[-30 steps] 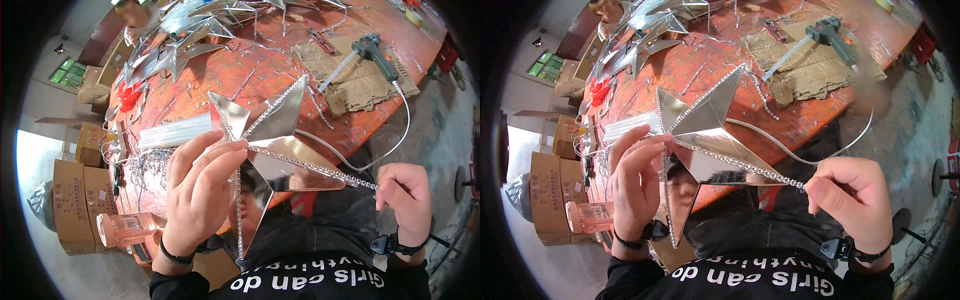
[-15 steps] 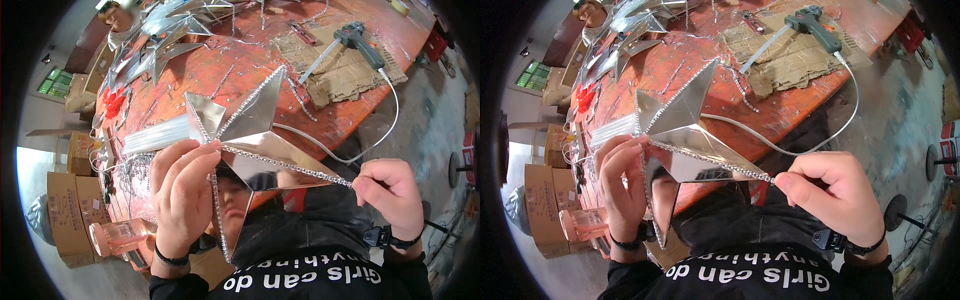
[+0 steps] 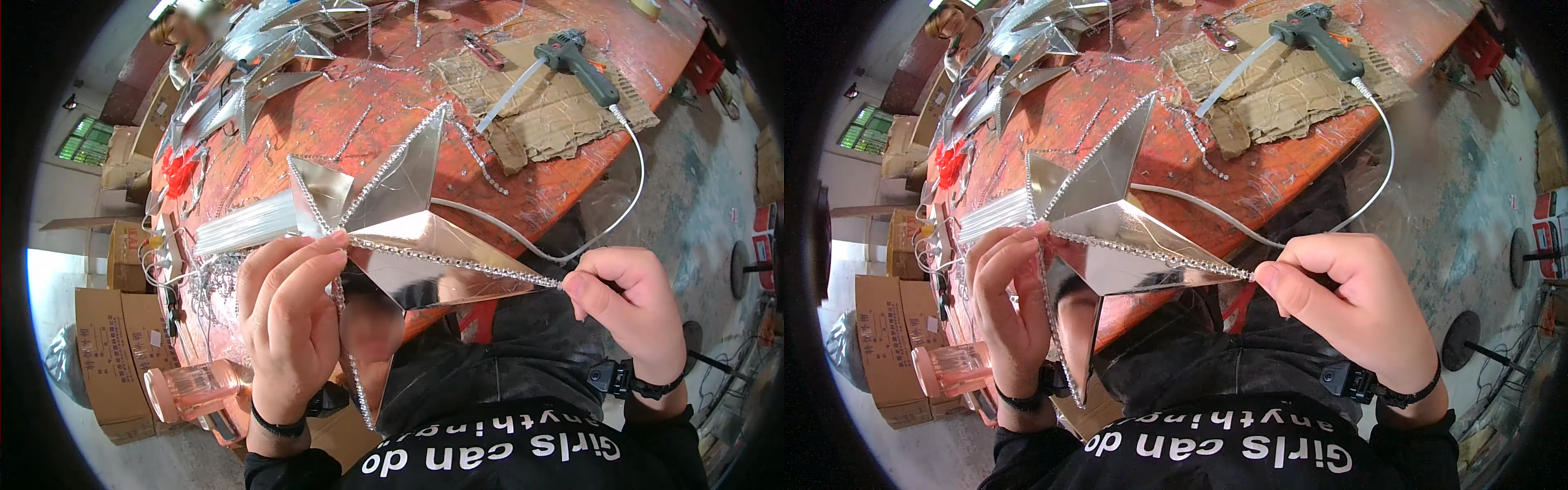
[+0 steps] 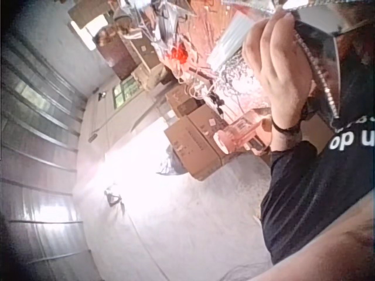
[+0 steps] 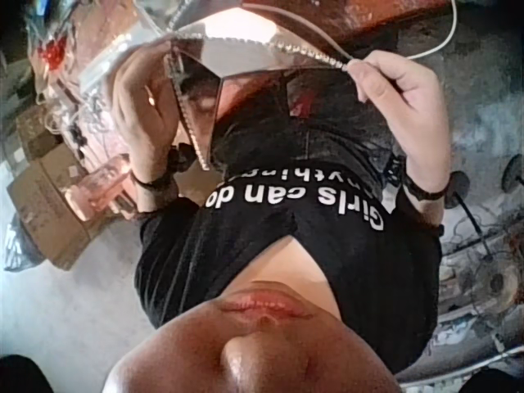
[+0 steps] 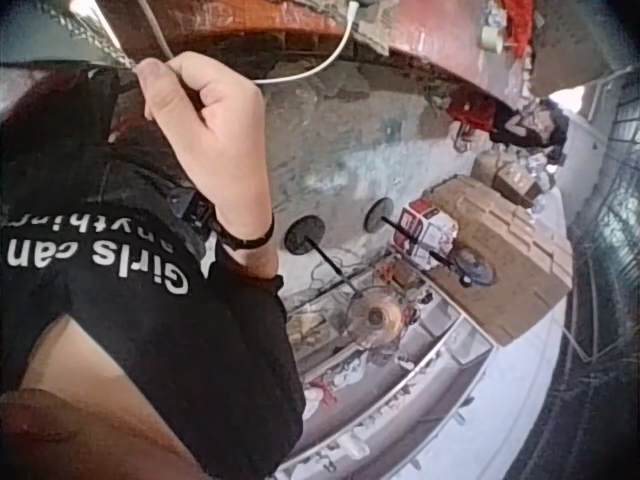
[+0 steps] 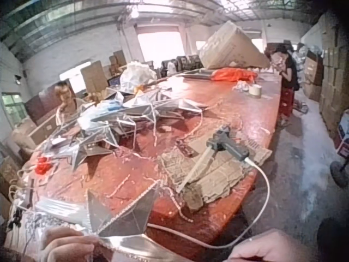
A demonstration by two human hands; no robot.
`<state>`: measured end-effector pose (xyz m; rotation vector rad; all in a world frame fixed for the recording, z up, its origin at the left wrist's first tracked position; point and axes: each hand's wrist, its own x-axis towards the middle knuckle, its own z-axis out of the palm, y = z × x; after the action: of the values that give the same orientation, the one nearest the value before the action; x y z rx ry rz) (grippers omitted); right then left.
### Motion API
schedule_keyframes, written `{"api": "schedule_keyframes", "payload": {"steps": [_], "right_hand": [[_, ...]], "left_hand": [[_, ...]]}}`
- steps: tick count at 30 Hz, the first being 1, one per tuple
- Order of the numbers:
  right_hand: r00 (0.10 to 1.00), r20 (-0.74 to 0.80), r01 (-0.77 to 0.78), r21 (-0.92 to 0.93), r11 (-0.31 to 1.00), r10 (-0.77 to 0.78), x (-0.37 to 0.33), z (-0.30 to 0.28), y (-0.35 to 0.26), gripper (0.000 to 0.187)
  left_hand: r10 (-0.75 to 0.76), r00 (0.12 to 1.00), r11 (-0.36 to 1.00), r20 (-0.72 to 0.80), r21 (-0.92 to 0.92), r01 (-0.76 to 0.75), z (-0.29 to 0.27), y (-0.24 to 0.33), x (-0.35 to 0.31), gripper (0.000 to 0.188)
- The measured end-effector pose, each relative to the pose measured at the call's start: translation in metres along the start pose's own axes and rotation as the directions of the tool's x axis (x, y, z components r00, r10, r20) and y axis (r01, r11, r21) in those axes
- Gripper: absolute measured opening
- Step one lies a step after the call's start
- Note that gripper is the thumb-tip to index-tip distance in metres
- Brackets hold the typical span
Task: The person decorates a silver star-shaped ornament by applying hot glue and attaching a beaded chain along its edges. They repeatedly pick up the glue gun, apply glue to a point, and press the chain into place, working around the star's perimeter.
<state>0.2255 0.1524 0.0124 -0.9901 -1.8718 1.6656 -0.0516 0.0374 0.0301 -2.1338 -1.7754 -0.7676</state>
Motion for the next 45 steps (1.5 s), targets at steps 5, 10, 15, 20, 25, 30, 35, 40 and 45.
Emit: {"api": "schedule_keyframes", "payload": {"steps": [5,10,15,20,25,30,35,40,45], "right_hand": [[1.0,0.014,0.003,0.008,1.0,-0.003,0.001,-0.001,0.003,0.03],[0.999,0.017,0.043,0.002,0.999,-0.043,0.001,-0.001,0.002,0.026],[0.998,0.045,0.042,-0.053,0.998,-0.04,0.003,-0.003,0.002,0.024],[0.997,0.04,0.07,-0.082,0.994,-0.067,0.003,-0.003,-0.001,0.022],[0.991,0.038,0.133,-0.173,0.976,-0.128,0.004,-0.003,-0.001,0.018],[0.978,0.049,0.207,-0.268,0.941,-0.201,0.004,-0.003,0.0,0.014],[0.942,0.004,0.318,-0.326,0.89,-0.335,0.006,-0.004,0.003,0.02],[0.836,0.048,0.472,-0.571,0.672,-0.547,0.01,0.001,-0.01,0.034],[0.763,0.119,0.492,-0.745,0.451,-0.635,0.014,0.012,-0.008,0.032]], "left_hand": [[0.011,1.0,1.0,-0.007,0.0,-0.011,0.0,0.0,0.0,0.048],[0.024,0.999,0.998,0.022,0.064,-0.025,-0.003,0.003,0.004,0.044],[0.054,0.996,0.987,0.072,0.145,-0.064,-0.004,0.008,0.01,0.041],[0.049,0.993,0.978,0.11,0.195,-0.07,-0.005,0.01,0.007,0.048],[0.031,0.991,0.98,0.127,0.19,-0.055,-0.006,0.014,0.008,0.049],[0.051,0.991,0.981,0.125,0.181,-0.073,-0.006,0.012,0.008,0.047],[0.085,0.995,0.986,0.059,0.138,-0.093,-0.005,0.003,0.01,0.047],[0.036,0.999,0.997,0.022,0.068,-0.038,-0.003,-0.003,0.005,0.054],[-0.023,0.999,0.996,0.03,-0.081,0.026,-0.003,-0.004,0.005,0.058]]}}
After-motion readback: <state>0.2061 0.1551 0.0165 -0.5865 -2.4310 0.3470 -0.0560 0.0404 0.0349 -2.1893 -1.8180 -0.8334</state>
